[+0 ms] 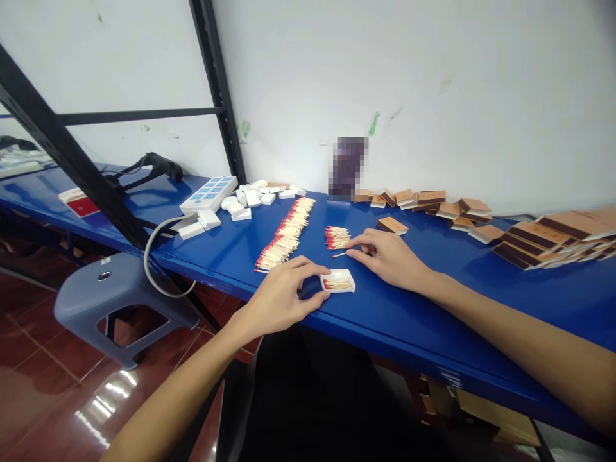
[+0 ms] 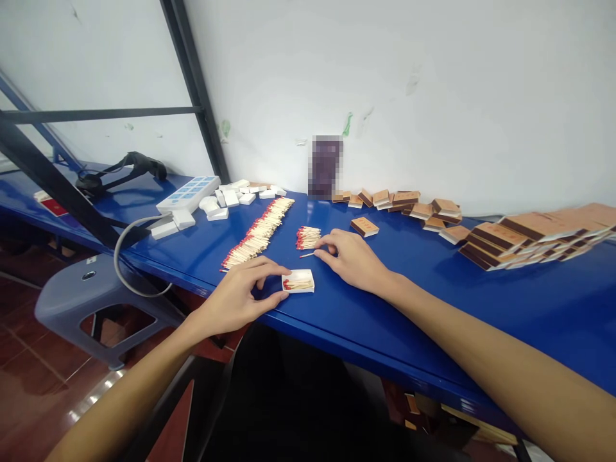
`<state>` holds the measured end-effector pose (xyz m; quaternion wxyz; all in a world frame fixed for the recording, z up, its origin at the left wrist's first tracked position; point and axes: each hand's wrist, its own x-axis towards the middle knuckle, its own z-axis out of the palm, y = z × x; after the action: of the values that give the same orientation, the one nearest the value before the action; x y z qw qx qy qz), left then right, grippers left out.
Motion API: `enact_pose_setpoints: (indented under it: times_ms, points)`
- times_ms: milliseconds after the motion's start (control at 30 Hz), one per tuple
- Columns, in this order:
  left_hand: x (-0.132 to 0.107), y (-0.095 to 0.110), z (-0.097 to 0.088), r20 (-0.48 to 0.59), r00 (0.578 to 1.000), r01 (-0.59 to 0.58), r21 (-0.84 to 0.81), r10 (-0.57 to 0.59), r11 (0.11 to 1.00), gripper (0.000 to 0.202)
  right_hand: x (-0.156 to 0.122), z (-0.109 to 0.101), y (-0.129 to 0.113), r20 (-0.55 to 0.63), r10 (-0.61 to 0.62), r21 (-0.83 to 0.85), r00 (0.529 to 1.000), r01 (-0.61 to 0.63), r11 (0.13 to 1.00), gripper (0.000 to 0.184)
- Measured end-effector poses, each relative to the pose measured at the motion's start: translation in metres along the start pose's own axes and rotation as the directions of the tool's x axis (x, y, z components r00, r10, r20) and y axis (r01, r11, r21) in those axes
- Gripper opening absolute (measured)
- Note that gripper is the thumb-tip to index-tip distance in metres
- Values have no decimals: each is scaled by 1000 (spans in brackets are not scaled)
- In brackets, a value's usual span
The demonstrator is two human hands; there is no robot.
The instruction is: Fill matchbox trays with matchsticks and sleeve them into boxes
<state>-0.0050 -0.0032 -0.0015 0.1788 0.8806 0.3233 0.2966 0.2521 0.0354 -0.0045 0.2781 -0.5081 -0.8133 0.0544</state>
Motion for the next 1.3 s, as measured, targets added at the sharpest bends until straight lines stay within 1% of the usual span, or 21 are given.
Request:
enact_pose_setpoints:
  times_ms: [233,367,533,633,700,767,900,967,1100,1167,1300]
  points:
    - [0,1,0,0,1000,6,-1,-6,1000,27,-1,0,1,0,34,25,999,-34,999,27]
    - [0,1,0,5,1000,23,-8,-23,1000,27,-1,0,-1,22,44,31,999,-45,999,28]
    - [1,3,-2,25,999,46,-12,-45,999,26,-1,-3,-7,53,94,72,994,-98,993,23]
    - [1,3,-2,22,998,52,-9,-52,999,26,-1,-4,-8,56,98,82,994,-103,991,22]
    - [1,3,-2,21,998,57,-11,-57,998,26,-1,-5,-8,79,89,76,993,-95,993,22]
    - [0,3,-2,24,998,63,-12,-62,998,26,-2,-7,-8,129,67,67,989,-76,995,23]
    - [0,3,-2,23,998,59,-1,-59,998,27,-6,-13,-10,209,-33,22,977,29,999,22]
    - [1,2,-1,9,999,54,17,-54,998,29,-10,-17,-14,245,-72,3,967,73,997,20]
    - [1,2,0,-24,998,66,17,-66,998,36,-15,-20,-21,337,-113,-14,935,124,992,19]
    - [1,2,0,-21,997,73,-8,-73,997,39,-16,-18,-22,326,-113,-21,939,126,992,20]
    - [0,3,-2,8,997,72,-47,-72,996,43,-16,-13,-20,235,-66,19,970,63,998,22]
